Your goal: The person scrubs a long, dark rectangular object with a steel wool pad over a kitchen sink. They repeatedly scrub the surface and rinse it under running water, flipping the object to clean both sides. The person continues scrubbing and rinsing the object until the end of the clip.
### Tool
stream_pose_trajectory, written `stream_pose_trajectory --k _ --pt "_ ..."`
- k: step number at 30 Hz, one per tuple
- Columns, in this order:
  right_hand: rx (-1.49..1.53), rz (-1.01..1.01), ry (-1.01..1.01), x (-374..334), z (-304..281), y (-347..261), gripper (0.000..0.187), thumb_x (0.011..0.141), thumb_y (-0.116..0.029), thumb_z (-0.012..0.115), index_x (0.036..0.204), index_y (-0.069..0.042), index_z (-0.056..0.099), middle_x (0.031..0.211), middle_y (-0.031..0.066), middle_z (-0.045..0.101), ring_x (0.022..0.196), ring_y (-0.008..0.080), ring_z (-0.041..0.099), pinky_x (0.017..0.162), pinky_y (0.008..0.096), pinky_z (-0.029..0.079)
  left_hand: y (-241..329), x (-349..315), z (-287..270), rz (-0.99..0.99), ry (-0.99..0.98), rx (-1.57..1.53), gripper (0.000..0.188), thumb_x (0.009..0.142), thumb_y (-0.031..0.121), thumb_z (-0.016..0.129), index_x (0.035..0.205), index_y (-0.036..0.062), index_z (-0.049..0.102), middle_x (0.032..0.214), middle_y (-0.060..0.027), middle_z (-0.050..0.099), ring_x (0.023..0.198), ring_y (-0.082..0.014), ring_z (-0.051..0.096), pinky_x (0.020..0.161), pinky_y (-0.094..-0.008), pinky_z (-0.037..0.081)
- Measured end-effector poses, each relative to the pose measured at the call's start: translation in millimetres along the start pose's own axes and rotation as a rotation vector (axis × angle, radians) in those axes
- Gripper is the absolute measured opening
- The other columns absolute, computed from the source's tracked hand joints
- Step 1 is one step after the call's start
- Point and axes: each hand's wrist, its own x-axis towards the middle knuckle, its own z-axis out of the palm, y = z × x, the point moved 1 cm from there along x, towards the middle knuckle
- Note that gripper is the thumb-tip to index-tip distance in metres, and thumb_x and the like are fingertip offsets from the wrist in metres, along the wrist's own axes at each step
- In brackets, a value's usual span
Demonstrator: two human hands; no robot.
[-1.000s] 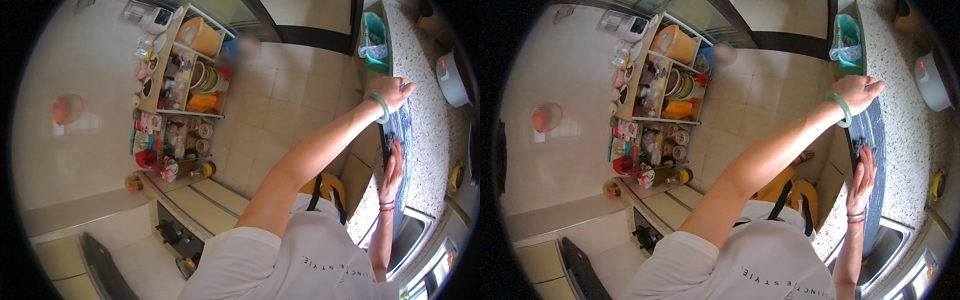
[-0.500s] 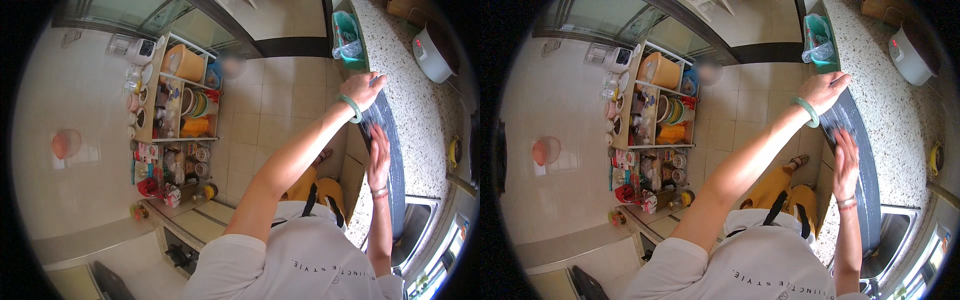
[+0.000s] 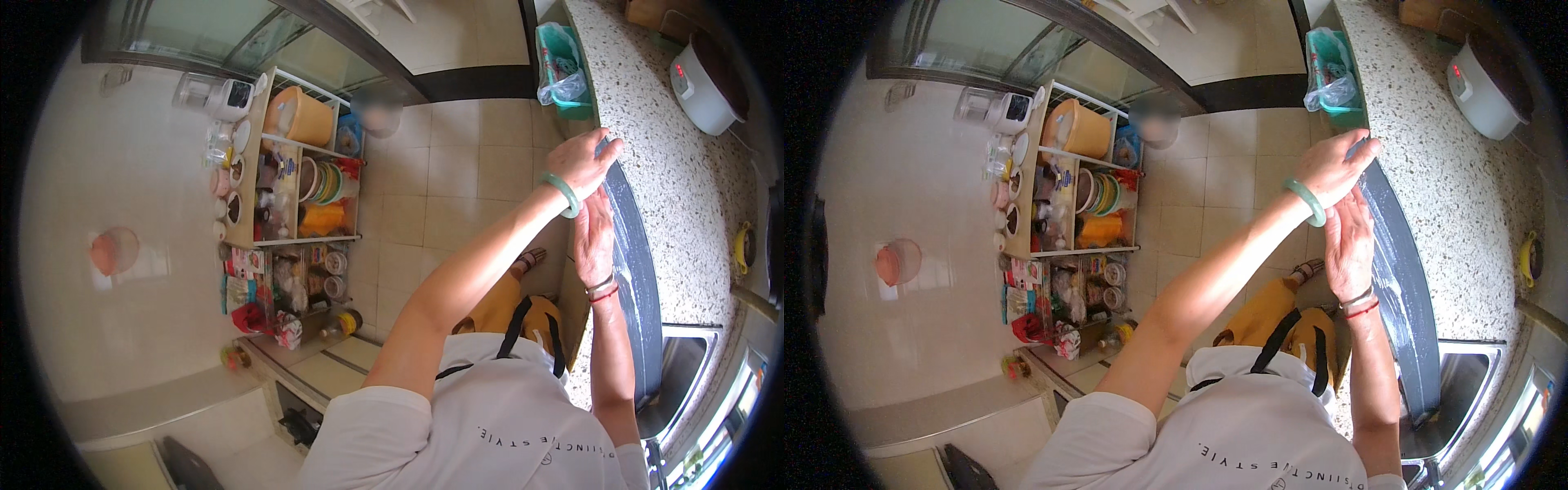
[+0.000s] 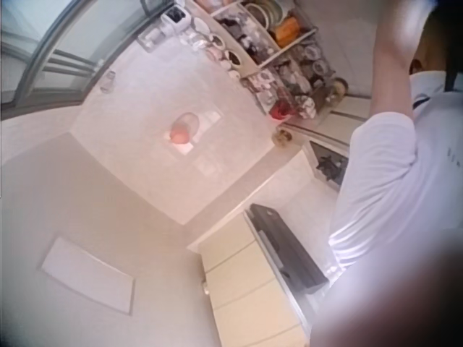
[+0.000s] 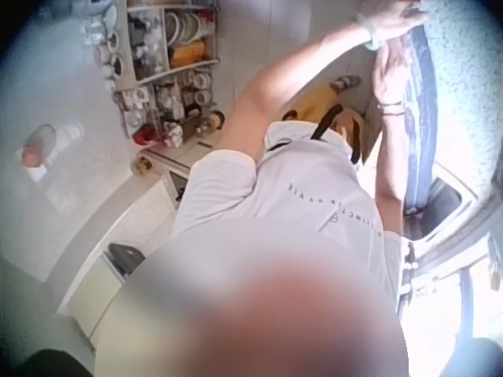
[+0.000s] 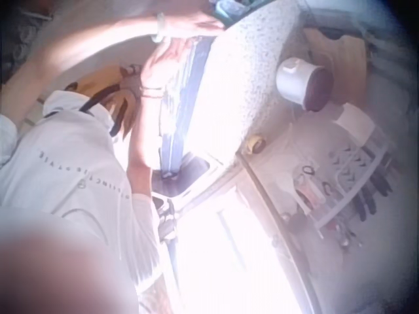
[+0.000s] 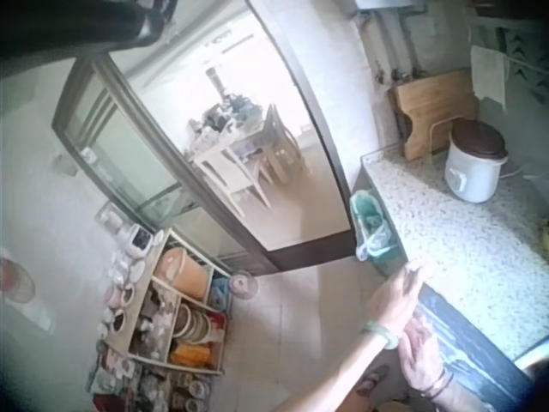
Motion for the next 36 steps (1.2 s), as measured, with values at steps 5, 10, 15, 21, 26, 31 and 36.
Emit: stream_pose_trajectory --k 5,10,15,21,26,31,36 --pt "-0.023 0.149 -0.066 -52.3 -27.6 19.1 0.042 0.106 -0.023 0.037 0.137 -0.002 0.055 0.145 0.0185 0.051 0.138 0.0368 0.043 0.115 0.0451 0.031 2.0 -4.5 -9.0 -0.037 -0.050 -0.008 0.065 0.098 0.057 0.047 0.133 0.0027 0.057 0.122 -0.0197 0.066 0.112 -0.0349 0.064 0.094 -0.0424 0.050" --pt "-0.094 0.205 -0.020 -77.9 -28.0 21.8 0.044 0.106 -0.024 0.035 0.141 -0.003 0.052 0.147 0.0197 0.048 0.139 0.0370 0.040 0.117 0.0453 0.028 -4.4 -1.7 -0.2 -0.013 -0.048 -0.046 0.073 0.098 0.062 0.044 0.136 0.0004 0.054 0.126 -0.0221 0.064 0.116 -0.0360 0.063 0.096 -0.0407 0.050" --pt "-0.101 0.037 0.015 -4.6 -1.6 -2.1 0.039 0.102 -0.013 0.045 0.138 0.000 0.053 0.143 0.0193 0.051 0.137 0.0386 0.040 0.115 0.0462 0.031 2.2 -2.5 -3.2 -0.032 -0.062 -0.021 0.072 0.099 0.061 0.044 0.136 0.0003 0.054 0.128 -0.0220 0.063 0.118 -0.0357 0.061 0.097 -0.0397 0.049" --pt "-0.072 0.139 -0.016 -37.2 -18.4 6.7 0.039 0.103 -0.017 0.042 0.139 -0.005 0.054 0.147 0.0151 0.050 0.138 0.0366 0.041 0.116 0.0442 0.031 -2.0 -3.3 -8.9 -0.075 -0.110 -0.122 0.072 0.100 0.058 0.045 0.138 -0.0026 0.051 0.132 -0.0224 0.060 0.124 -0.0322 0.058 0.102 -0.0368 0.046" --pt "-0.161 0.289 0.052 -104.6 -31.2 32.3 0.040 0.101 -0.016 0.045 0.139 -0.008 0.056 0.146 0.0138 0.051 0.139 0.0347 0.042 0.117 0.0441 0.031 -22.6 7.0 11.7 -0.088 -0.158 -0.452 0.063 0.102 0.046 0.052 0.140 -0.0039 0.049 0.141 -0.0174 0.055 0.133 -0.0230 0.049 0.111 -0.0343 0.039" --pt "-0.194 0.150 0.106 -36.1 -5.7 1.7 0.045 0.094 -0.011 0.057 0.139 -0.008 0.055 0.145 0.0130 0.052 0.132 0.0340 0.047 0.110 0.0430 0.039 -8.5 1.7 -4.3 -0.189 -0.111 -0.514 0.080 0.098 0.065 0.042 0.135 -0.0046 0.056 0.132 -0.0132 0.060 0.121 -0.0154 0.053 0.105 -0.0293 0.040" --pt "-0.214 0.043 0.158 -7.1 -7.1 -7.1 0.044 0.095 -0.017 0.059 0.137 -0.005 0.054 0.142 0.0116 0.054 0.128 0.0305 0.049 0.100 0.0411 0.044 2.7 3.8 -9.2 -0.205 -0.150 -0.422 0.090 0.094 0.074 0.039 0.136 -0.0039 0.055 0.140 -0.0151 0.055 0.126 -0.0173 0.051 0.109 -0.0279 0.035"
